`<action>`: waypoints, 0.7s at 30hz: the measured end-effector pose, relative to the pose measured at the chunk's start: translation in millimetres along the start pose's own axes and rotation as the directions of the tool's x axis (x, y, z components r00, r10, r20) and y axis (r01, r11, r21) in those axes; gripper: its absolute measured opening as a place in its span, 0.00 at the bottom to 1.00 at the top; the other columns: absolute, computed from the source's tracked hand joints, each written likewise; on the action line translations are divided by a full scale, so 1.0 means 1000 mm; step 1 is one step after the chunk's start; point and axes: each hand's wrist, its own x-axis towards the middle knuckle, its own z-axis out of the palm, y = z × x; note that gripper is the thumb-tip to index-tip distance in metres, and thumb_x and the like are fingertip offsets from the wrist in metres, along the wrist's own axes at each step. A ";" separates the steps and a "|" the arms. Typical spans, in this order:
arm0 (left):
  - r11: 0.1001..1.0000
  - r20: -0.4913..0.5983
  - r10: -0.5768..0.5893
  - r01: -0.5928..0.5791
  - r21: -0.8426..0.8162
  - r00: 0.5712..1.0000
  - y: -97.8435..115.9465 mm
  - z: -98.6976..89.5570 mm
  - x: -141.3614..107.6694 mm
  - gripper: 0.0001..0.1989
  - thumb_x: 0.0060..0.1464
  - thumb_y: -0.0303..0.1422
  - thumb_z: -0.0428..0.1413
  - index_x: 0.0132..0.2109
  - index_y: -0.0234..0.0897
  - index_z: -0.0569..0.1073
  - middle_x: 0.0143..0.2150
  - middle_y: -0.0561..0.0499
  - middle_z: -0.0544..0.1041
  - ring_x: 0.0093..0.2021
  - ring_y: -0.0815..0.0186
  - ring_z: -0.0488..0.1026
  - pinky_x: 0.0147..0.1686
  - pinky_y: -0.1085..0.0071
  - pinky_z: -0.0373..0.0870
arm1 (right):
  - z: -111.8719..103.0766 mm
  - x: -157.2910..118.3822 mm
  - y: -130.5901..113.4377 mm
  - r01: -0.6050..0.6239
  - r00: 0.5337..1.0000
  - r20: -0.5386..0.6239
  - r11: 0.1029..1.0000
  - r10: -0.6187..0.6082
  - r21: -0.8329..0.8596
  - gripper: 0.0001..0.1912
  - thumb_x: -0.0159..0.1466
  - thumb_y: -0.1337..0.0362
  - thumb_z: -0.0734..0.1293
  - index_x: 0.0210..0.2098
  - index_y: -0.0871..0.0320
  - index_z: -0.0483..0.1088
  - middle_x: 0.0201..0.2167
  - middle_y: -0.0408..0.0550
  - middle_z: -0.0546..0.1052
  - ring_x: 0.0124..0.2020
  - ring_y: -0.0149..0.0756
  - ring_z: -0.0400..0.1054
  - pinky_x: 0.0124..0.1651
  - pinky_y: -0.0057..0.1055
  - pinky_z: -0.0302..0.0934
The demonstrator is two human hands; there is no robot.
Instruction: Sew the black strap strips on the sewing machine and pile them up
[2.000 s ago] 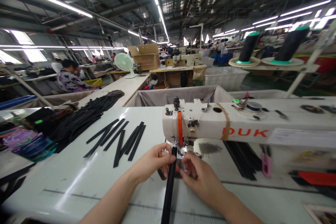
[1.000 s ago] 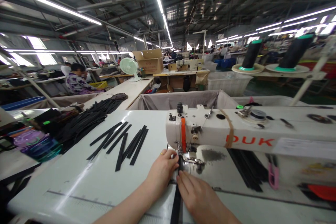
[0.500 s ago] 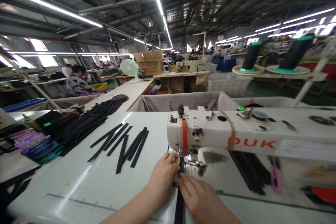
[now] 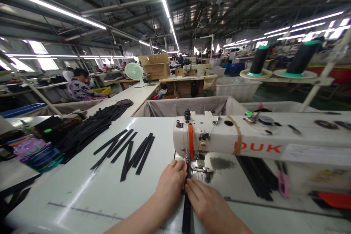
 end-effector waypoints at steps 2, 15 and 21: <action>1.000 -0.029 -0.006 0.006 -0.002 1.000 0.001 0.002 -0.001 0.11 0.62 0.25 0.49 0.47 0.29 0.74 0.45 0.42 0.74 0.46 0.56 0.69 0.45 0.62 0.69 | -0.002 0.002 0.001 -0.011 1.000 0.012 1.000 0.010 0.022 0.22 0.61 0.78 0.55 0.50 0.64 0.70 0.45 0.53 0.78 0.47 0.36 0.72 0.48 0.30 0.68; 0.971 -0.193 0.023 -0.067 -0.227 0.981 -0.009 0.013 0.002 0.11 0.61 0.24 0.47 0.40 0.36 0.74 0.46 0.46 0.75 0.45 0.60 0.68 0.48 0.62 0.67 | -0.017 0.012 0.013 -0.106 0.990 0.115 0.973 0.084 0.207 0.21 0.60 0.80 0.56 0.46 0.58 0.70 0.42 0.50 0.76 0.44 0.36 0.71 0.46 0.31 0.67; 0.950 -0.200 0.007 -0.069 -0.304 0.980 -0.008 0.007 -0.003 0.13 0.61 0.23 0.45 0.39 0.37 0.74 0.49 0.48 0.75 0.47 0.60 0.67 0.50 0.61 0.66 | -0.028 0.014 0.013 -0.161 0.970 0.230 0.922 0.082 0.352 0.15 0.61 0.76 0.58 0.37 0.55 0.73 0.34 0.47 0.74 0.37 0.37 0.68 0.40 0.33 0.64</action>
